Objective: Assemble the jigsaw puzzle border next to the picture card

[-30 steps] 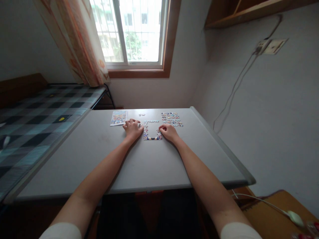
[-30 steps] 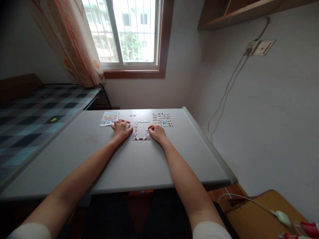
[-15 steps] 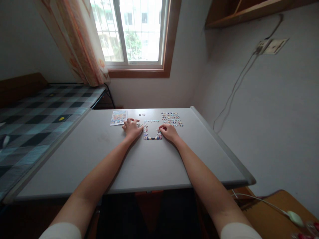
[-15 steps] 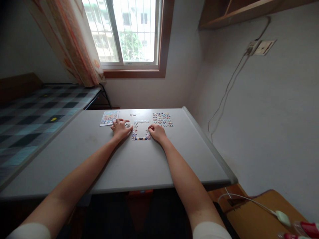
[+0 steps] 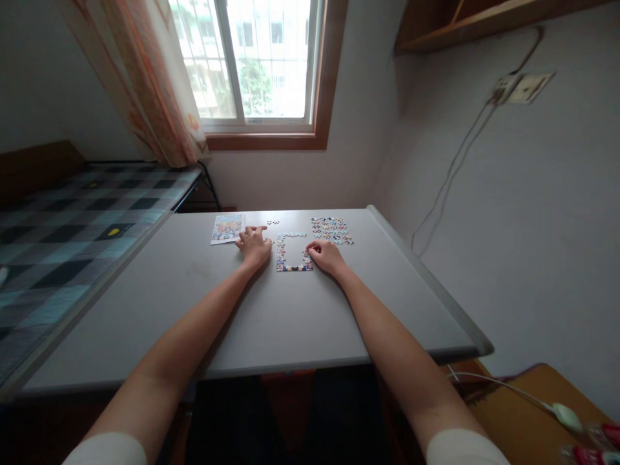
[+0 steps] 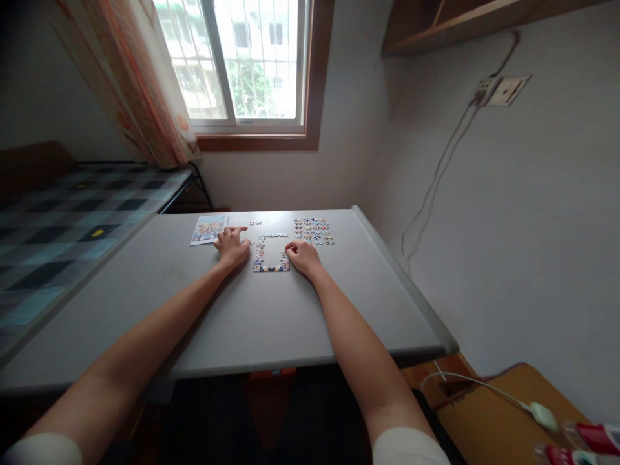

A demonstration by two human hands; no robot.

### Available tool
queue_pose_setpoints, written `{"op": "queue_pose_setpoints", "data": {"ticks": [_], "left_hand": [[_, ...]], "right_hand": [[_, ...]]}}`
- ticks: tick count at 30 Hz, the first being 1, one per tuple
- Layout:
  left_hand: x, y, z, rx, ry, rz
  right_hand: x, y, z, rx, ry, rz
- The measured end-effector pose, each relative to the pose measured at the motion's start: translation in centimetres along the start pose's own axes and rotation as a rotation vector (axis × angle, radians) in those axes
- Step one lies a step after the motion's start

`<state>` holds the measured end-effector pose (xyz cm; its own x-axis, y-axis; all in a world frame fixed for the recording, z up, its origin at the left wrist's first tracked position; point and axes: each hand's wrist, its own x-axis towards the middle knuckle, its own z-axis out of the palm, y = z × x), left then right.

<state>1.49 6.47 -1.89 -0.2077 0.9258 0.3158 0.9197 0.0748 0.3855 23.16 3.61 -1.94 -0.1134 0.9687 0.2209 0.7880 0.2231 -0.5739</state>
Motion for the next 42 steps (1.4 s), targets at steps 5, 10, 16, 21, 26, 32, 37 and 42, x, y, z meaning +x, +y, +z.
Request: {"op": "queue_pose_setpoints", "data": {"ticks": [5, 10, 16, 21, 26, 32, 37, 42], "left_hand": [[3.2, 0.2, 0.4, 0.057, -0.132, 0.090], [6.6, -0.2, 1.1, 0.169, -0.234, 0.186], [9.0, 0.2, 1.4, 0.242, -0.349, 0.253], [9.9, -0.1, 0.8, 0.294, -0.341, 0.348], [10.9, -0.6, 0.0, 0.291, -0.376, 0.342], [10.7, -0.3, 0.0, 0.304, -0.477, 0.418], [9.9, 0.3, 0.8, 0.298, -0.422, 0.435], [9.7, 0.8, 1.5, 0.240, -0.345, 0.457]], "right_hand": [[-0.1, 0.0, 0.0, 0.039, 0.044, 0.016], [0.0, 0.3, 0.3, 0.128, 0.083, 0.012], [-0.1, 0.3, 0.4, 0.129, 0.077, 0.025], [-0.1, 0.4, 0.5, 0.109, 0.081, 0.016], [-0.1, 0.4, 0.6, 0.104, 0.082, 0.013], [-0.2, 0.4, 0.6, 0.105, 0.091, 0.009], [-0.2, 0.3, 0.6, 0.111, 0.091, 0.017], [-0.2, 0.2, 0.5, 0.118, 0.095, 0.012]]}}
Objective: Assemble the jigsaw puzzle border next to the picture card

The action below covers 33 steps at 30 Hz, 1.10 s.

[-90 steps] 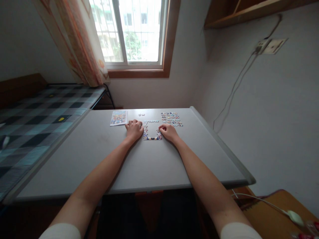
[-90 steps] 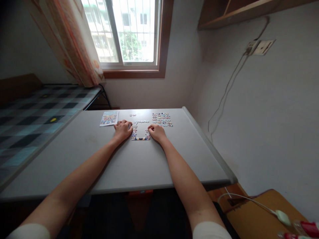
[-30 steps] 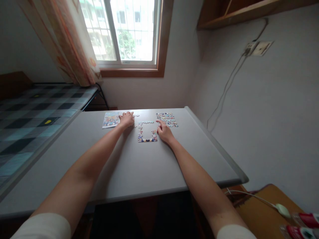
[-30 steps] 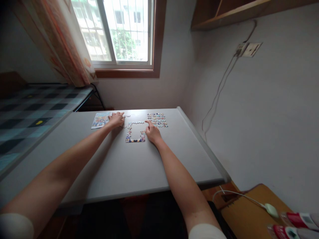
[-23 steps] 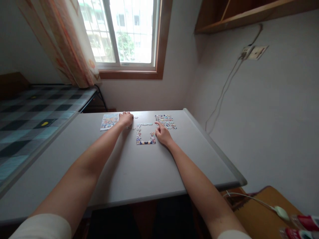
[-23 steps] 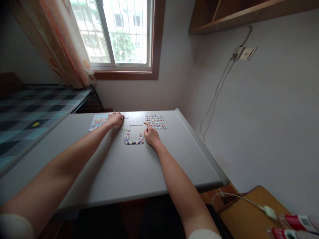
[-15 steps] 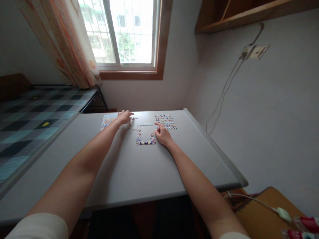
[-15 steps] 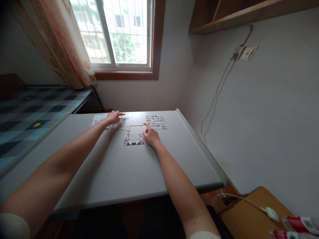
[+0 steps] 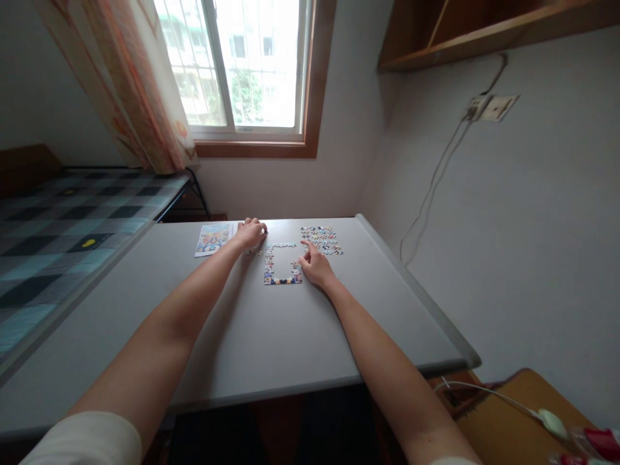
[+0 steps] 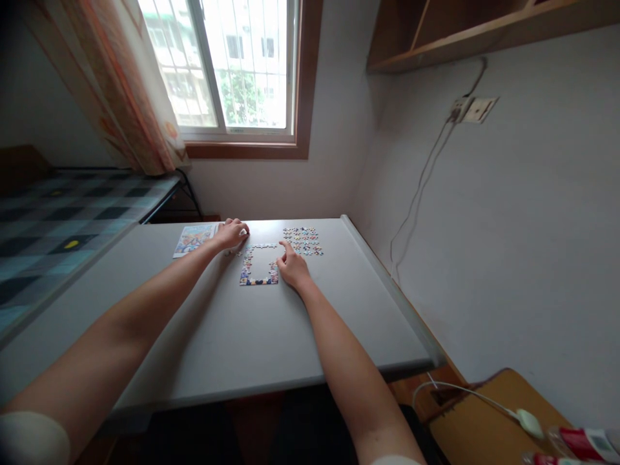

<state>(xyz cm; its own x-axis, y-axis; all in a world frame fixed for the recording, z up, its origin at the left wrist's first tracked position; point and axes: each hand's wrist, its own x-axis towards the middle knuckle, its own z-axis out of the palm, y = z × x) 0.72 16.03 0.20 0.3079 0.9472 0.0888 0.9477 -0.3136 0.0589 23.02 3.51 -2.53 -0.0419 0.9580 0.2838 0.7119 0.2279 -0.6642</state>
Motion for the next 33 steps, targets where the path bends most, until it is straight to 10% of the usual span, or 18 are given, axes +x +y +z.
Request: {"op": "queue_pose_setpoints", "data": {"ticks": [10, 20, 33], "left_hand": [[0.3, 0.2, 0.1, -0.281, 0.050, -0.203], [-3.2, 4.0, 0.7, -1.103, 0.191, 0.185], [-5.5, 7.5, 1.0, -1.207, 0.060, 0.263]], "right_hand": [[0.1, 0.2, 0.2, -0.010, 0.003, -0.008], [0.5, 0.5, 0.6, 0.133, 0.059, -0.022], [0.8, 0.0, 0.3, 0.384, 0.108, -0.110]]}}
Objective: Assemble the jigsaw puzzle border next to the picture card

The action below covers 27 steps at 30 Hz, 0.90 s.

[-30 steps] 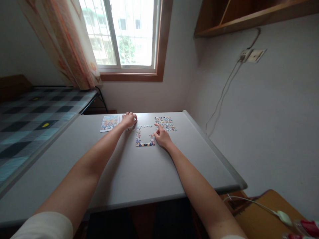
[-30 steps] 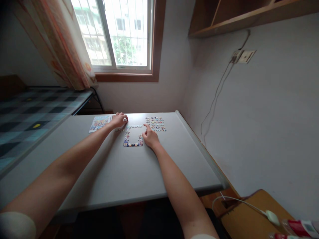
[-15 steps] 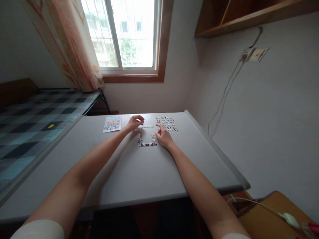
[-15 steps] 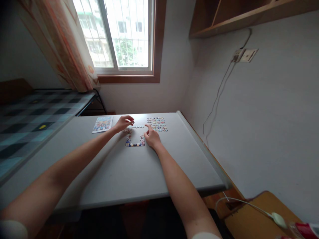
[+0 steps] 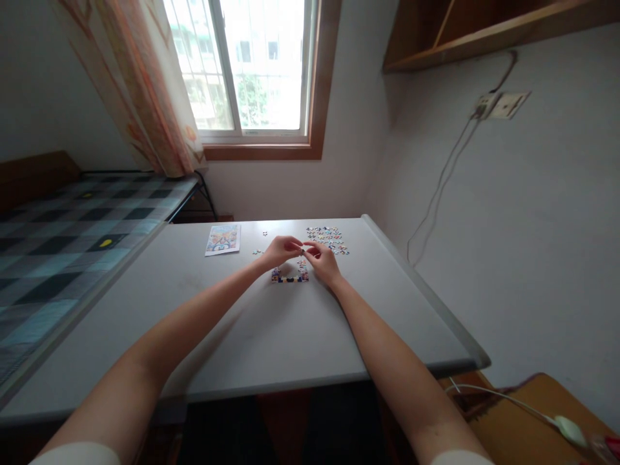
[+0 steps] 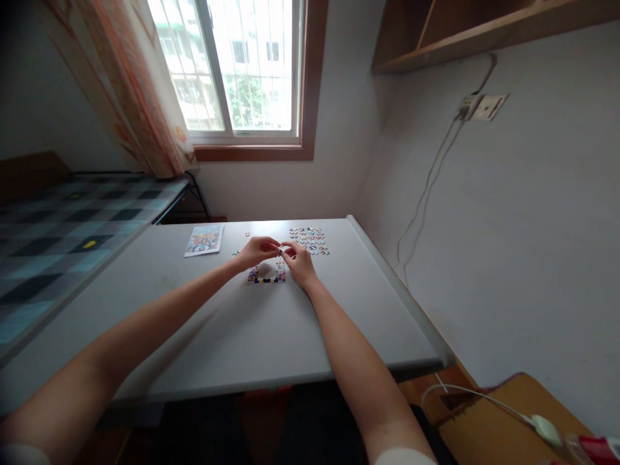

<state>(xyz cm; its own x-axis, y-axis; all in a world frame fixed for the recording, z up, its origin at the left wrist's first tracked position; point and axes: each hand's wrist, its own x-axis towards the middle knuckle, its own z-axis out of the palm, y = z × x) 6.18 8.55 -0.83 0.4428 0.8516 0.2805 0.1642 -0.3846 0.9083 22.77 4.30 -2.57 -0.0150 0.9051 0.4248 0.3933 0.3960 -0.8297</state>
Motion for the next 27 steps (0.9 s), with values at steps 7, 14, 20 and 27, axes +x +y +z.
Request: {"op": "queue_pose_setpoints", "data": {"ticks": [7, 14, 20, 27], "left_hand": [[-3.8, 0.8, 0.1, 0.607, 0.130, 0.102], [-7.3, 1.6, 1.4, 0.857, -0.054, 0.202], [-8.0, 1.7, 1.4, 0.873, -0.122, 0.210], [-8.5, 2.0, 1.5, 0.878, -0.106, 0.208]], "right_hand": [[0.5, 0.8, 0.1, 0.085, 0.012, 0.093], [0.4, 1.6, 0.4, 0.132, 0.005, 0.111], [0.3, 1.3, 0.1, 0.112, -0.030, 0.096], [0.2, 0.7, -0.1, 0.082, -0.051, 0.088]]}}
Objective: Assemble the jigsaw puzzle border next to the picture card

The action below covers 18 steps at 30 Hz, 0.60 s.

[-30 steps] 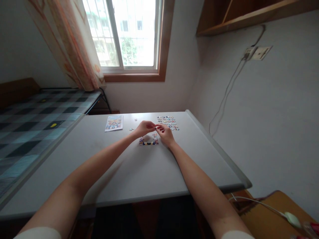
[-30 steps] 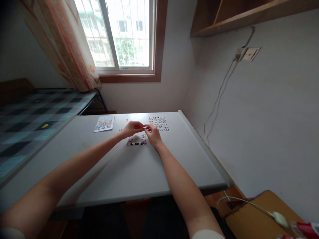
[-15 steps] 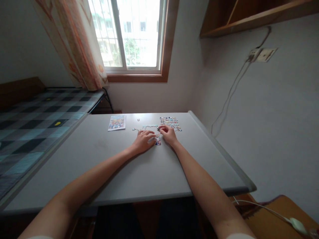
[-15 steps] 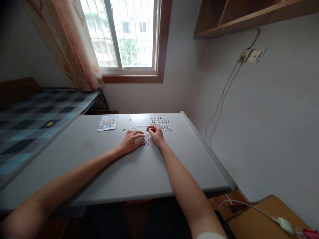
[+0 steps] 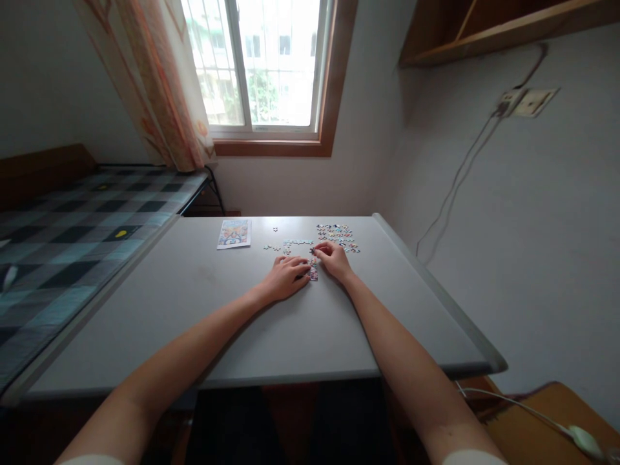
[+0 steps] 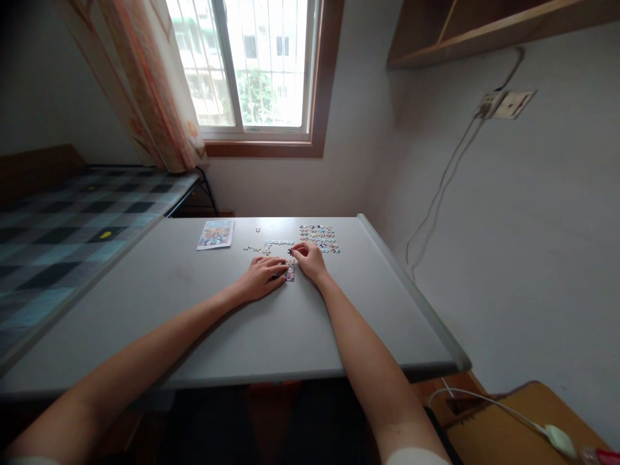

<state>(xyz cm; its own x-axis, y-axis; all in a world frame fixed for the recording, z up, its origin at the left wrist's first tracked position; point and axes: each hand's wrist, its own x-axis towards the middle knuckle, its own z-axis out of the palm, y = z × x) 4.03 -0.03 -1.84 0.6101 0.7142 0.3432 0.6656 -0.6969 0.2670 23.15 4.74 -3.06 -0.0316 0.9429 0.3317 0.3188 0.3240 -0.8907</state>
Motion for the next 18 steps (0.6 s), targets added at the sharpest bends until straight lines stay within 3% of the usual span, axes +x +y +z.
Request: {"op": "queue_pose_setpoints", "data": {"ticks": [14, 18], "left_hand": [[0.12, -0.08, 0.03, 0.021, 0.039, -0.004], [0.18, -0.30, 0.32, 0.057, 0.069, -0.078]], "right_hand": [[-0.06, -0.30, 0.02, -0.023, 0.002, -0.004], [-0.07, -0.21, 0.07, -0.035, 0.003, 0.002]]}}
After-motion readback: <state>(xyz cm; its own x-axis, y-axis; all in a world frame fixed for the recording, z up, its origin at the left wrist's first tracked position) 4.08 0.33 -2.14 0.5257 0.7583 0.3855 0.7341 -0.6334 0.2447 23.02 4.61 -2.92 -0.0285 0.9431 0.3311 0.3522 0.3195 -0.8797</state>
